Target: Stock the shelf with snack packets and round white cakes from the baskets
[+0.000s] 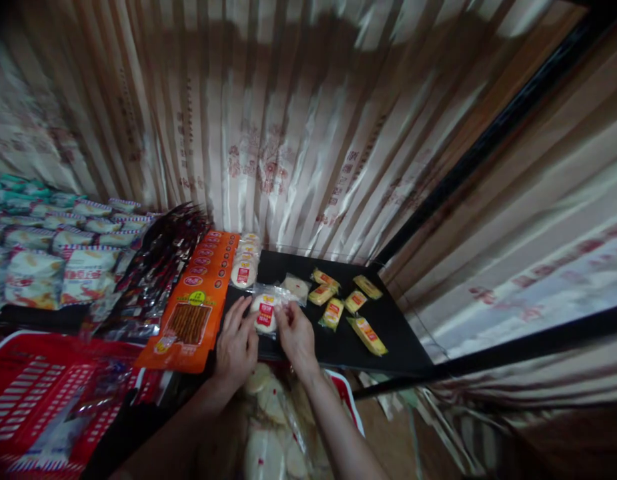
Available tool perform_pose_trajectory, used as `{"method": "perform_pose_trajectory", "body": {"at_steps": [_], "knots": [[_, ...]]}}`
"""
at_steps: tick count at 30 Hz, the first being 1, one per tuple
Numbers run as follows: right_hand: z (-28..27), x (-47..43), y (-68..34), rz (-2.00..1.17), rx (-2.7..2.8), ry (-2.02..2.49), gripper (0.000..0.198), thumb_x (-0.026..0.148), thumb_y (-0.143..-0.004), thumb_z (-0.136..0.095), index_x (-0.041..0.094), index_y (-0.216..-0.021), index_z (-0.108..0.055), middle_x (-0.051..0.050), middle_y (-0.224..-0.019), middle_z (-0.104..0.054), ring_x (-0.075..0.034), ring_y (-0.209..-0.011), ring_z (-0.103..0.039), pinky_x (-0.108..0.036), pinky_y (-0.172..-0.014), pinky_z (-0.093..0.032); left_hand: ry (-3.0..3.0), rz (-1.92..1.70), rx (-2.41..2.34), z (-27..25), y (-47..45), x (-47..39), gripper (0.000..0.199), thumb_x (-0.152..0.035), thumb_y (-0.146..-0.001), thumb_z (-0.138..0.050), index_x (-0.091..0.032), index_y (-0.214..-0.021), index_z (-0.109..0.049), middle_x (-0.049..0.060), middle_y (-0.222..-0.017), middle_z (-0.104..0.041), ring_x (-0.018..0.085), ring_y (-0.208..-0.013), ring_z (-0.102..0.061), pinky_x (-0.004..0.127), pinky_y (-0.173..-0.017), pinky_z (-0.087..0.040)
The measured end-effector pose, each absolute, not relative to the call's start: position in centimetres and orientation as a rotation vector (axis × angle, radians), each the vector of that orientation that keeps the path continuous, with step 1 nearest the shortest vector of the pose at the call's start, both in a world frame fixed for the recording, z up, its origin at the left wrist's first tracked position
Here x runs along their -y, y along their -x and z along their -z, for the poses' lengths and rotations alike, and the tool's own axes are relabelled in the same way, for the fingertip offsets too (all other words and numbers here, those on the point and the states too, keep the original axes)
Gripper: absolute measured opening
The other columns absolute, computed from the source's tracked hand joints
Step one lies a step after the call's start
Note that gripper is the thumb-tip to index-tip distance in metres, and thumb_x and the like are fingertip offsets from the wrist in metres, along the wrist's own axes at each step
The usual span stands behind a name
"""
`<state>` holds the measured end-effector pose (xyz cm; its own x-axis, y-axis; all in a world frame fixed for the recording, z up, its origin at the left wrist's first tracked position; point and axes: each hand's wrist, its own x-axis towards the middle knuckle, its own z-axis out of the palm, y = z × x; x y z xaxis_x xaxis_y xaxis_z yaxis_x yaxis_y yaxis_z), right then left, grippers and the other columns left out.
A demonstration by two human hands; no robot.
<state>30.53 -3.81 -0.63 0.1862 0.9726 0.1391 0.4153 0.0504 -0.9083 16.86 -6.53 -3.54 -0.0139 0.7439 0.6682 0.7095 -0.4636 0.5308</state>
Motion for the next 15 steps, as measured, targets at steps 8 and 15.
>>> {"method": "perform_pose_trajectory", "body": {"at_steps": [8,15], "knots": [[2.7,-2.1,-26.9,-0.678,1.583,1.566,0.021,0.039,-0.08,-0.051,0.02,-0.082,-0.06,-0.002,-0.069,-0.065,-0.018,-0.062,-0.059,-0.027,-0.057,-0.044,-1.94,-1.37,-1.88,3.7,-16.0,4.3,0.042,0.0,-0.076,-0.041,-0.014,-0.11,-0.061,0.012,-0.126,-0.055,0.026,-0.122,-0.045,0.047,-0.101,-0.043],[2.6,-4.6,-25.5,-0.607,1.655,1.671,0.017,0.03,-0.083,-0.049,0.018,-0.088,-0.059,-0.005,-0.08,-0.068,-0.017,-0.07,-0.061,-0.026,-0.062,-0.044,-1.928,-1.165,-1.902,4.2,-16.0,3.6,0.043,0.002,-0.075,-0.039,-0.01,-0.109,-0.063,0.014,-0.135,-0.048,0.029,-0.134,-0.031,0.046,-0.106,-0.038]]}}
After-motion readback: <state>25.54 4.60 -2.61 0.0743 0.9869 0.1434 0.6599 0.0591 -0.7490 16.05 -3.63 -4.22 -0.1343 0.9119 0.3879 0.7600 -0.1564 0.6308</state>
